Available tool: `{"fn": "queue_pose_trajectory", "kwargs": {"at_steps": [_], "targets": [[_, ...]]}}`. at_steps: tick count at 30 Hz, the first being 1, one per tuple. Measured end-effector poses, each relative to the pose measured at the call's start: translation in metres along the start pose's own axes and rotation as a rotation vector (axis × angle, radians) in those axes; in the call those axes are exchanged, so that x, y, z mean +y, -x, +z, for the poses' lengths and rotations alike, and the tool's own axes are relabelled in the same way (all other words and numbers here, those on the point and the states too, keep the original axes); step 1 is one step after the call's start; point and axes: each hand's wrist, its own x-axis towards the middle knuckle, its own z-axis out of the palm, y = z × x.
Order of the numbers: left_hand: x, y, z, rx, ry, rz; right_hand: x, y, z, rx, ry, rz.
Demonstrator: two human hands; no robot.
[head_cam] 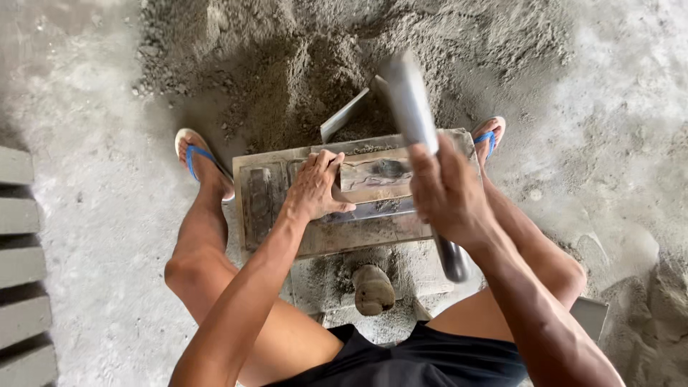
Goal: The person scoops wet concrete into a rectangular metal mold, levels the surface with a straight edge, and compacts the mixture. They then lift the mold and invert it to release a finished concrete brick onto a growing stack on the ground.
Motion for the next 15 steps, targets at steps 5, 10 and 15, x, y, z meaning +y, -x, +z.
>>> {"fn": "queue_pose_trajectory", "kwargs": {"at_steps": [5,10,15], "targets": [[-0.006,-0.001,0.013,0.03,-0.038,0.014,0.083,-0.018,0.022,0.163,-0.045,-0.213],[-0.008,-0.001,0.014,0.057,-0.038,0.035,0.103,-0.034,0.041,-0.021,-0.281,0.309],[-0.01,-0.005,0.016,0.053,-0.041,0.045,0.076,-0.025,0.03,0.218,0.152,-0.045]]}}
